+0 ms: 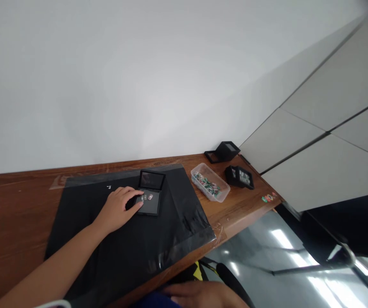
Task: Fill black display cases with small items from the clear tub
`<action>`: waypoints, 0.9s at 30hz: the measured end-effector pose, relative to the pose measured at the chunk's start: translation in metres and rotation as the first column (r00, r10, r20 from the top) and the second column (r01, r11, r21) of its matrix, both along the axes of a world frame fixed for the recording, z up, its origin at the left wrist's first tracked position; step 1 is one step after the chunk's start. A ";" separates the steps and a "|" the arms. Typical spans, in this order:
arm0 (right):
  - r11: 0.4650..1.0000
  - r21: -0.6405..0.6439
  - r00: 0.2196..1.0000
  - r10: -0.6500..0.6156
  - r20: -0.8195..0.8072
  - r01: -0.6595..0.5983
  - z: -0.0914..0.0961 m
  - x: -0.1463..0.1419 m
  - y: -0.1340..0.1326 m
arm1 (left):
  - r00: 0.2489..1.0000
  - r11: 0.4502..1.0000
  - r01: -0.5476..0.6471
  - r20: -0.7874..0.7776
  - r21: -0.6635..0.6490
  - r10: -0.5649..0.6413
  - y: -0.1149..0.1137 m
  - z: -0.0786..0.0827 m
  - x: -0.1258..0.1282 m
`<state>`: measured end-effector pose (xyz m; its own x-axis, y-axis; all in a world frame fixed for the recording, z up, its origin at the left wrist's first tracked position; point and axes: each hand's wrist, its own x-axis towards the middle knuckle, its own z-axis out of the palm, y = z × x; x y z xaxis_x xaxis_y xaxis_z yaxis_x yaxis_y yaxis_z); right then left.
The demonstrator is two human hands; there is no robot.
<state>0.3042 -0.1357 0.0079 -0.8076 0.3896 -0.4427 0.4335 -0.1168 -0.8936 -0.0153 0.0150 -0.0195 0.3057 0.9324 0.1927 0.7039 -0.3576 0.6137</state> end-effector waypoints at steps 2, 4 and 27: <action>0.998 -0.009 0.998 0.056 -0.021 -0.056 0.039 0.003 0.012 | 1.000 1.000 0.003 -0.004 0.002 -0.003 0.000 0.001 0.000; 0.997 0.069 0.997 0.038 -0.066 -0.034 0.077 0.016 0.022 | 1.000 1.000 0.003 -0.008 0.004 -0.003 0.000 0.001 -0.001; 0.487 0.828 0.545 -0.629 0.554 -0.278 0.059 0.098 0.213 | 1.000 1.000 0.015 -0.012 0.026 -0.015 0.002 0.000 -0.001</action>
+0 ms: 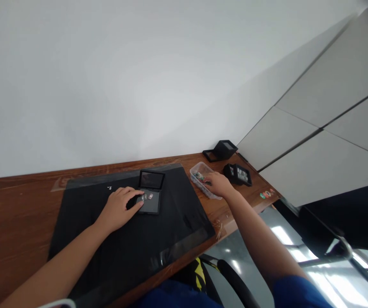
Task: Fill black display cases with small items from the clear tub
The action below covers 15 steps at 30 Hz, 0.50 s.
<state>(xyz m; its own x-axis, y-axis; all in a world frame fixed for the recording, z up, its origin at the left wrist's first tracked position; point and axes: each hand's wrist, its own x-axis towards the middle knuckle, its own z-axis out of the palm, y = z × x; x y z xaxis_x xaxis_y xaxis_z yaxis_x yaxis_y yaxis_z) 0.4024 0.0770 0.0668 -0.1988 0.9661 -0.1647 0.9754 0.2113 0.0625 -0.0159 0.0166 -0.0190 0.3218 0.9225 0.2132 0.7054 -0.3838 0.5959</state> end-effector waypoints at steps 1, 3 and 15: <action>1.000 0.002 1.000 -0.004 -0.004 0.004 -0.001 0.000 0.000 | 1.000 1.000 -0.001 0.000 0.000 0.001 0.000 0.000 0.000; 1.000 0.013 1.000 -0.013 -0.017 0.013 -0.001 0.000 -0.001 | 1.000 1.000 -0.001 0.002 0.000 0.001 0.000 0.000 0.000; 0.984 0.090 0.974 -0.139 -0.177 0.157 0.020 0.006 -0.004 | 1.000 1.000 -0.003 0.003 -0.011 0.003 -0.001 -0.001 0.000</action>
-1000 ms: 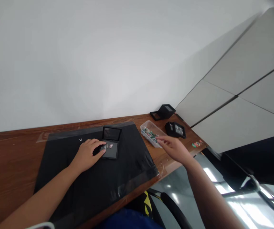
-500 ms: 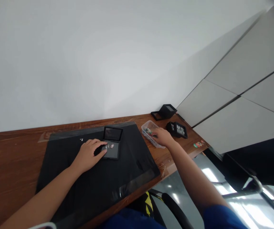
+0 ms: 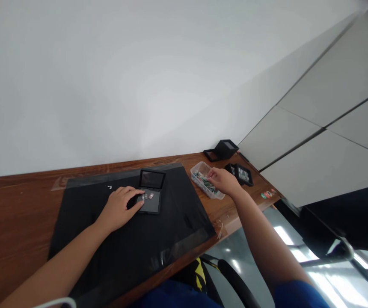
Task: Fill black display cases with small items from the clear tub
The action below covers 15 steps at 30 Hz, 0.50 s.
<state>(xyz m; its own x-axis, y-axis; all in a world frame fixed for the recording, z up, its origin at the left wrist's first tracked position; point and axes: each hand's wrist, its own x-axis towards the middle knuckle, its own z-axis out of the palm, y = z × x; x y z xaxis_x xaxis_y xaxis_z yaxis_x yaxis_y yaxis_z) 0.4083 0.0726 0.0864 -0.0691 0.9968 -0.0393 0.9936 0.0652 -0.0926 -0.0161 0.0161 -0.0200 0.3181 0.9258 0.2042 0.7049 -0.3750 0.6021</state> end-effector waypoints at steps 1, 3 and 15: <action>1.000 0.003 1.000 -0.009 -0.014 0.009 0.002 0.001 0.000 | 1.000 1.000 0.000 -0.001 0.000 0.000 0.000 0.000 0.000; 1.000 0.006 0.999 -0.022 -0.040 0.022 0.005 0.002 -0.001 | 1.000 1.000 0.000 -0.003 -0.001 0.000 0.000 0.000 0.000; 0.993 -0.069 0.989 0.082 -0.123 -0.091 0.020 0.001 0.000 | 1.000 1.000 0.001 -0.006 -0.008 -0.001 0.000 0.001 0.000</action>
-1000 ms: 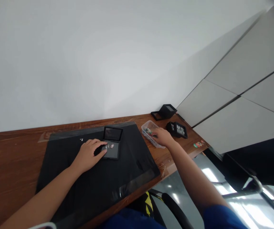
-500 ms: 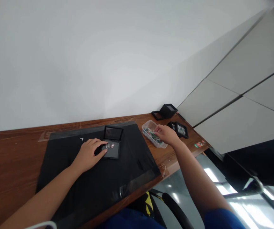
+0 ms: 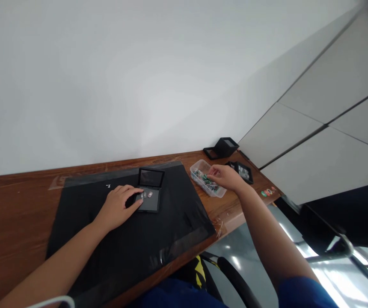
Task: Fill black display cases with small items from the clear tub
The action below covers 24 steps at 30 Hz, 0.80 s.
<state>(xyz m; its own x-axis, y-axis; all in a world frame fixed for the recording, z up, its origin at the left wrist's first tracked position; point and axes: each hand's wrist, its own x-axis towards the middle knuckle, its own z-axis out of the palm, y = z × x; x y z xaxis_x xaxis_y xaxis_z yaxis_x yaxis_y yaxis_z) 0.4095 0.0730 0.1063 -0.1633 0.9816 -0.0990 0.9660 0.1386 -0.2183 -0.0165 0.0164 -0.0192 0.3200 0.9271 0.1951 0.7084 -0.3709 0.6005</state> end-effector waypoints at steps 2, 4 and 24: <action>0.998 -0.053 0.999 0.030 0.016 -0.029 -0.011 -0.003 0.004 | 1.000 1.000 0.002 0.000 0.000 -0.002 0.000 0.000 0.000; 0.992 -0.109 0.998 0.064 0.021 -0.062 -0.023 -0.007 0.008 | 1.000 1.000 0.003 -0.001 0.003 -0.003 0.000 0.001 0.000; 0.998 -0.012 0.991 -0.061 -0.119 0.060 -0.015 -0.012 0.004 | 1.000 1.000 -0.013 0.000 -0.002 0.013 -0.002 0.001 0.001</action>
